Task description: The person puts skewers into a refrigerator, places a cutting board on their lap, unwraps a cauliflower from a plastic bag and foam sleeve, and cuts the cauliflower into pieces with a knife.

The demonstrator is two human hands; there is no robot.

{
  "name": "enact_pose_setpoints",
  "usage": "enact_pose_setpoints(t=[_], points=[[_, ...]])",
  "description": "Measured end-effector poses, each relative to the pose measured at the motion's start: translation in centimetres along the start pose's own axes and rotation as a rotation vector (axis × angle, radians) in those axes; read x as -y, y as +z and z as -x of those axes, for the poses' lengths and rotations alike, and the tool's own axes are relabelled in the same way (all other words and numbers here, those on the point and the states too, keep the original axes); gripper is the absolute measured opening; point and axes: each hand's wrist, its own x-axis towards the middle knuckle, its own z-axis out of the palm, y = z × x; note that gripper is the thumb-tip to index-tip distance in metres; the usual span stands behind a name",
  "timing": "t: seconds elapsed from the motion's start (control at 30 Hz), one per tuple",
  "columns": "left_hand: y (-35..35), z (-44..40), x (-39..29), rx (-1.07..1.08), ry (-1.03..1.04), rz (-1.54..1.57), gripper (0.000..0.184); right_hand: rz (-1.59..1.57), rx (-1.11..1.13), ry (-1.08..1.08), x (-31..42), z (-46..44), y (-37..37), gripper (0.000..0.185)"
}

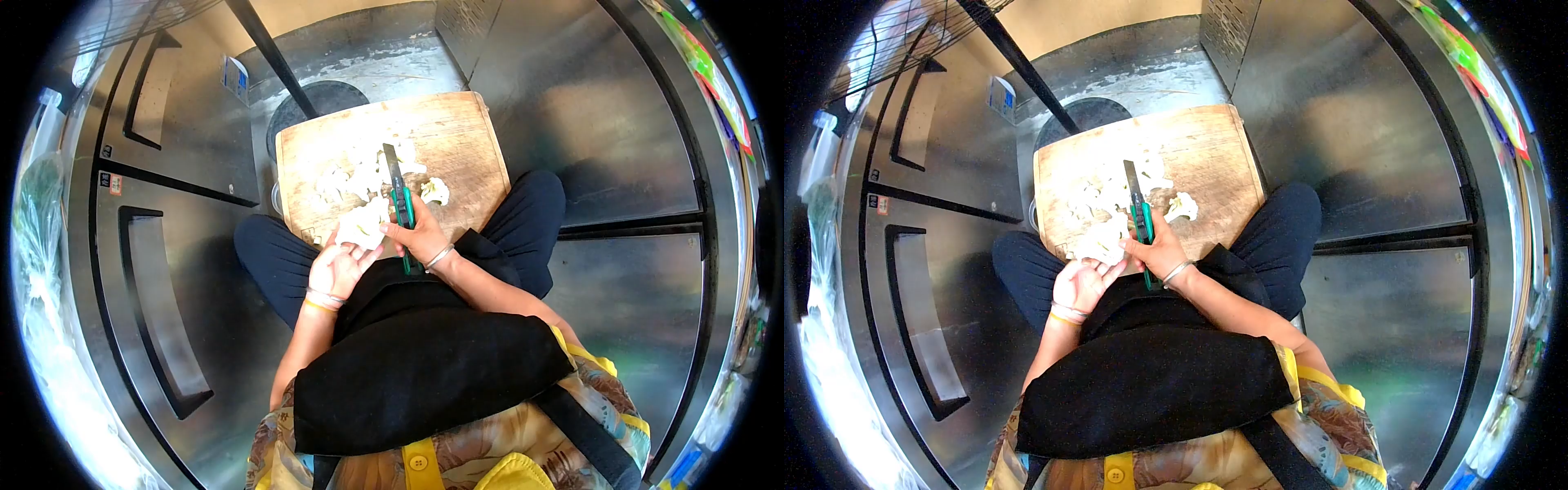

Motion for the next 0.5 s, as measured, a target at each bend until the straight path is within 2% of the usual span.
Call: enact_pose_setpoints(t=[0.1, 0.17, 0.23, 0.3, 0.37, 0.4, 0.47, 0.5], points=[[1.5, 1.1, -0.5, 0.006, 0.079, -0.031, 0.059, 0.085, -0.043, -0.014, 0.3, -0.1, 0.1, 0.044], [1.7, 0.9, -0.4, 0.050, 0.078, 0.019, 0.053, 0.154, -0.046, -0.021, 0.2, -0.2, 0.3, 0.045], [0.9, 0.0, -0.1, -0.053, 0.130, -0.283, 0.046, 0.382, 0.032, -0.164, 0.2, -0.2, 1.3, 0.040], [0.5, -0.1, -0.1, -0.049, 0.141, -0.245, 0.041, 0.401, 0.012, -0.150, 1.1, 0.1, 1.7, 0.035], [0.3, -0.5, -0.5, -0.150, 0.092, -0.070, 0.040, 0.211, 0.019, -0.040, 1.9, 0.4, 2.0, 0.029], [0.4, -0.4, -0.9, -0.228, 0.048, -0.040, 0.041, 0.216, 0.028, -0.034, 2.1, 0.5, 1.8, 0.029], [-0.3, -0.9, -1.0, -0.299, 0.034, 0.059, 0.044, 0.494, 0.041, -0.131, 2.6, 0.8, 1.1, 0.027], [-0.9, -0.9, -1.1, -0.371, 0.026, 0.158, 0.047, 0.493, 0.053, -0.127, 2.6, 0.8, 0.7, 0.027]])
